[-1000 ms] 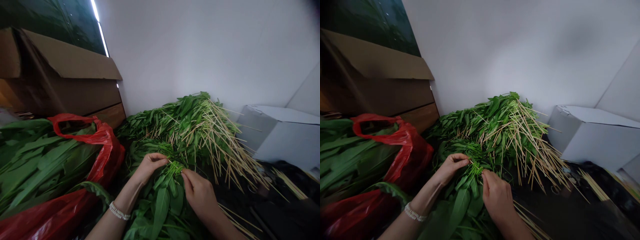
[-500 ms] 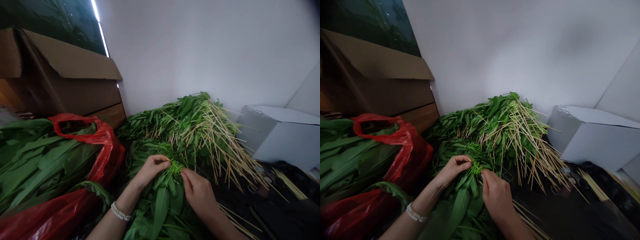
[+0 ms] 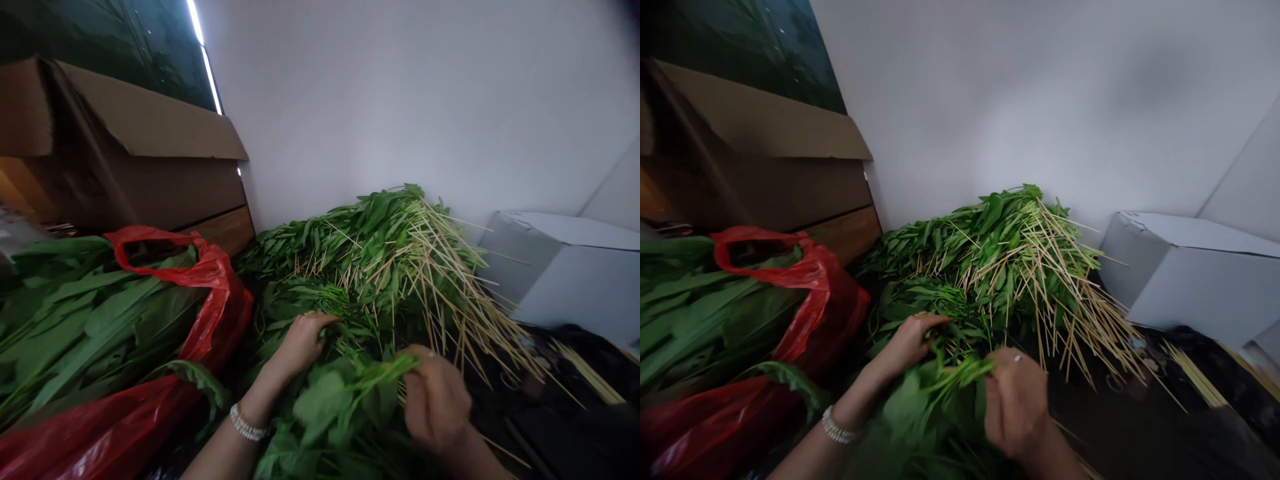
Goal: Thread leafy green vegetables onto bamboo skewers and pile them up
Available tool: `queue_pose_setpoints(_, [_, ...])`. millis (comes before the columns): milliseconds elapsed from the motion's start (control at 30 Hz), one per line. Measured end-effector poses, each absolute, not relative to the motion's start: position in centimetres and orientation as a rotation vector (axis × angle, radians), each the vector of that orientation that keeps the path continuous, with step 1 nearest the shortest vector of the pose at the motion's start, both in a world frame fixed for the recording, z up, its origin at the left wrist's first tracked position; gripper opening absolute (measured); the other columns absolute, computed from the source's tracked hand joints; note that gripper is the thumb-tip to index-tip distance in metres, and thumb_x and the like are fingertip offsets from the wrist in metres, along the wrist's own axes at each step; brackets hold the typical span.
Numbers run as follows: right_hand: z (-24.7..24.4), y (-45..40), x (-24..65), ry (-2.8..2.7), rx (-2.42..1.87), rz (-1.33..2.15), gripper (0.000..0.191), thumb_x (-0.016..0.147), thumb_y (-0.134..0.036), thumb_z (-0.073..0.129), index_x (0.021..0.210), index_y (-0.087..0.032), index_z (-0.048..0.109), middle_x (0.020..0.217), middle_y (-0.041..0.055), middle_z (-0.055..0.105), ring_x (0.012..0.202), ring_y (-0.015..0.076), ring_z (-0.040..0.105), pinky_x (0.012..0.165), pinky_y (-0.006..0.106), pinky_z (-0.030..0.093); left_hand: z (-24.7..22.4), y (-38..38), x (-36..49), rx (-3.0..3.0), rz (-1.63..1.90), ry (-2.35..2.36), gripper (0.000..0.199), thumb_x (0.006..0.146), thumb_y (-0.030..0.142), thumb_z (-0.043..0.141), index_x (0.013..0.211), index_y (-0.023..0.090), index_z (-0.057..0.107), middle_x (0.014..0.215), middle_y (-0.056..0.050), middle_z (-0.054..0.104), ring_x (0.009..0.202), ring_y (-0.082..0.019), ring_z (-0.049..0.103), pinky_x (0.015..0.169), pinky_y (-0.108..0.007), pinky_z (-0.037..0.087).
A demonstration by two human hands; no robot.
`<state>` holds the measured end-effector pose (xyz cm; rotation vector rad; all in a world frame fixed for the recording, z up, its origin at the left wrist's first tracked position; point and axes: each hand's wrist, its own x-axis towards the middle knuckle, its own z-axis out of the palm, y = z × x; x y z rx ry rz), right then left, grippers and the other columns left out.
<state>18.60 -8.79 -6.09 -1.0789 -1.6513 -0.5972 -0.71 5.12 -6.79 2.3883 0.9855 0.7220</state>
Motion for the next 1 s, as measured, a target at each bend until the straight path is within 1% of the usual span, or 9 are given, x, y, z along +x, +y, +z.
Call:
queue_pose_setpoints(100, [-6.8, -9.1, 16.2, -1.918, -0.919, -0.555, 0.020, 0.085, -0.012, 0.036, 0.081, -0.022, 0.053, 0.061, 0.0013, 0.055, 0.053, 0.0153, 0.052, 0.054, 0.029, 0.039, -7.4, 5.8, -0.6, 2.448, 0.808, 1.088, 0.057, 0.067, -0.003, 0.046, 0.114, 0.023, 0.064, 0.101, -0.005, 0.071, 0.097, -0.022, 0.061, 0.090, -0.035, 0.043])
queue_pose_setpoints(233, [-7.3, -9.1, 13.6, -2.065, -0.748, -0.639, 0.019, 0.081, -0.006, 0.040, 0.072, -0.020, 0.049, 0.052, -0.0031, 0.044, 0.045, 0.0124, 0.040, 0.047, 0.029, 0.027, -6.9, 5.7, -0.3, 2.271, 1.137, 1.119, 0.032, 0.080, 0.010, 0.052, 0.108, 0.022, 0.062, 0.092, -0.004, 0.071, 0.091, -0.020, 0.063, 0.087, -0.031, 0.043])
queue_pose_setpoints(300, [-7.4, -9.1, 13.3, -2.074, -0.750, -0.663, 0.017, 0.081, -0.006, 0.042, 0.072, -0.019, 0.050, 0.051, -0.0033, 0.042, 0.045, 0.0125, 0.038, 0.046, 0.029, 0.023, -6.3, 5.4, -0.3, 2.222, 1.186, 1.072, 0.018, 0.081, 0.018, 0.057, 0.098, 0.021, 0.063, 0.085, -0.003, 0.069, 0.084, -0.018, 0.062, 0.080, -0.028, 0.044])
queue_pose_setpoints(367, [-7.4, -9.0, 13.4, -2.083, -0.769, -0.628, 0.017, 0.081, -0.007, 0.040, 0.076, -0.018, 0.052, 0.054, -0.0019, 0.044, 0.046, 0.0132, 0.040, 0.047, 0.030, 0.024, -5.7, 5.0, -0.3, 2.290, 1.030, 0.980, 0.006, 0.080, 0.025, 0.061, 0.083, 0.020, 0.064, 0.076, -0.001, 0.066, 0.075, -0.017, 0.060, 0.073, -0.026, 0.042])
queue_pose_setpoints(467, [-7.4, -8.8, 13.8, -2.080, -0.772, -0.573, 0.019, 0.084, -0.010, 0.036, 0.081, -0.015, 0.054, 0.057, 0.0001, 0.047, 0.048, 0.0142, 0.041, 0.048, 0.030, 0.026, -5.5, 4.7, -0.4, 2.490, 0.653, 0.890, 0.018, 0.075, 0.036, 0.069, 0.068, 0.020, 0.066, 0.069, 0.000, 0.063, 0.073, -0.017, 0.057, 0.071, -0.027, 0.038])
queue_pose_setpoints(633, [-7.4, -8.8, 13.9, -2.087, -0.787, -0.549, 0.020, 0.084, -0.008, 0.035, 0.086, -0.015, 0.054, 0.058, -0.0005, 0.048, 0.049, 0.0141, 0.043, 0.048, 0.030, 0.028, -5.8, 4.4, -0.6, 2.685, 0.361, 0.932, 0.021, 0.064, 0.041, 0.077, 0.076, 0.024, 0.073, 0.078, -0.002, 0.065, 0.085, -0.022, 0.055, 0.077, -0.032, 0.033])
queue_pose_setpoints(767, [-7.4, -8.9, 13.9, -2.095, -0.805, -0.543, 0.019, 0.083, -0.009, 0.036, 0.087, -0.014, 0.054, 0.058, -0.0003, 0.049, 0.049, 0.0143, 0.045, 0.048, 0.030, 0.029, -5.9, 4.2, -0.5, 2.728, 0.335, 0.928, 0.006, 0.075, 0.027, 0.067, 0.074, 0.022, 0.071, 0.080, -0.002, 0.066, 0.087, -0.021, 0.054, 0.077, -0.032, 0.033])
queue_pose_setpoints(833, [-7.4, -8.9, 13.9, -2.097, -0.800, -0.545, 0.019, 0.083, -0.009, 0.036, 0.088, -0.014, 0.054, 0.058, 0.0000, 0.049, 0.049, 0.0146, 0.044, 0.048, 0.031, 0.029, -6.0, 4.2, -0.3, 2.723, 0.370, 0.934, 0.009, 0.079, 0.024, 0.063, 0.072, 0.021, 0.069, 0.079, -0.002, 0.065, 0.086, -0.020, 0.054, 0.075, -0.031, 0.033])
queue_pose_setpoints(1000, [-7.2, -8.8, 13.9, -2.085, -0.793, -0.575, 0.023, 0.085, -0.010, 0.032, 0.092, -0.011, 0.054, 0.058, 0.0016, 0.052, 0.049, 0.0153, 0.046, 0.048, 0.031, 0.031, -6.3, 4.0, 0.5, 2.680, 0.554, 0.966, 0.019, 0.086, 0.037, 0.058, 0.090, 0.022, 0.069, 0.091, -0.004, 0.065, 0.095, -0.022, 0.053, 0.078, -0.033, 0.034])
